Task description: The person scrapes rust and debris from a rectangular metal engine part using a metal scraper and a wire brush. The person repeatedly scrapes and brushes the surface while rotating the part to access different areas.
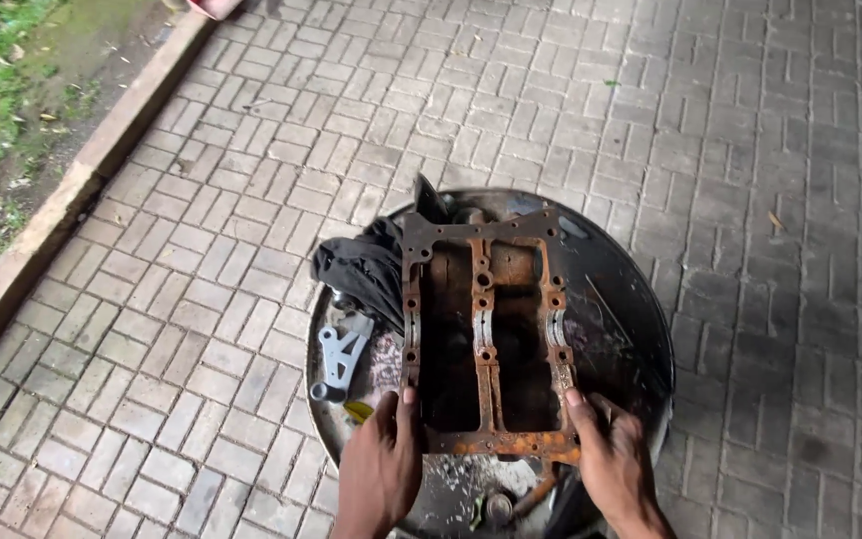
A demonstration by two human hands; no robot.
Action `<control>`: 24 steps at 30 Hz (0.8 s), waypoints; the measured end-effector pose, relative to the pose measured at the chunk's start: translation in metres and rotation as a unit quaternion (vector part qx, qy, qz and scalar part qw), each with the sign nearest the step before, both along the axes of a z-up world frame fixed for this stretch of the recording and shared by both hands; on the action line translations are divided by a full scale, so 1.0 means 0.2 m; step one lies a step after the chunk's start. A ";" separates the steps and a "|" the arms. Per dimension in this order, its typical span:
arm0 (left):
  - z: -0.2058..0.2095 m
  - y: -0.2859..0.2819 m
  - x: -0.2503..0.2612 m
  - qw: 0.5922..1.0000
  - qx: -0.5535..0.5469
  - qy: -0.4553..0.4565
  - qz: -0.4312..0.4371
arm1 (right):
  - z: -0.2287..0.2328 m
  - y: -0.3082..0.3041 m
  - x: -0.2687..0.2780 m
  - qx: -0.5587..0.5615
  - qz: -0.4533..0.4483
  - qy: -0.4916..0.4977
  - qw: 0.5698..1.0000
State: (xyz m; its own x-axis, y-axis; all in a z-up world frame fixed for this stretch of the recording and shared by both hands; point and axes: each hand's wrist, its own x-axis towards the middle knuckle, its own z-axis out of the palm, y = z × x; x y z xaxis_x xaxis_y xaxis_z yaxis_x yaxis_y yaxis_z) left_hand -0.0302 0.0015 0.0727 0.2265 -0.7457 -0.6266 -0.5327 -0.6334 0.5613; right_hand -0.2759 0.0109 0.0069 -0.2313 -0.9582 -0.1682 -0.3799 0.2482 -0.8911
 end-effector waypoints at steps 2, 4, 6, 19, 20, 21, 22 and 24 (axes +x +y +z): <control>0.01 0.11 -0.04 1.000 -0.005 -0.007 0.022 | 0.03 0.08 -0.05 0.058 0.000 0.006 0.998; -0.01 0.17 -0.05 0.998 -0.019 -0.014 0.052 | 0.05 0.10 -0.10 0.107 0.008 0.013 0.994; -0.08 0.24 -0.05 0.991 -0.091 0.021 0.099 | 0.03 0.14 -0.17 0.137 0.057 0.016 0.989; -0.14 0.31 0.05 0.949 -0.269 0.011 0.165 | 0.26 0.29 -0.29 0.024 0.034 0.080 0.996; -0.16 0.31 0.05 0.934 -0.314 0.030 0.170 | 0.28 0.31 -0.27 0.097 -0.004 0.118 0.988; -0.19 0.31 0.05 0.916 -0.358 0.049 0.176 | 0.31 0.33 -0.24 0.169 -0.043 0.153 0.973; -0.19 0.31 0.05 0.916 -0.357 0.051 0.174 | 0.33 0.34 -0.21 0.170 -0.046 0.154 0.972; -0.19 0.32 0.06 0.903 -0.416 0.083 0.069 | 0.36 0.38 -0.16 0.184 -0.042 0.139 0.972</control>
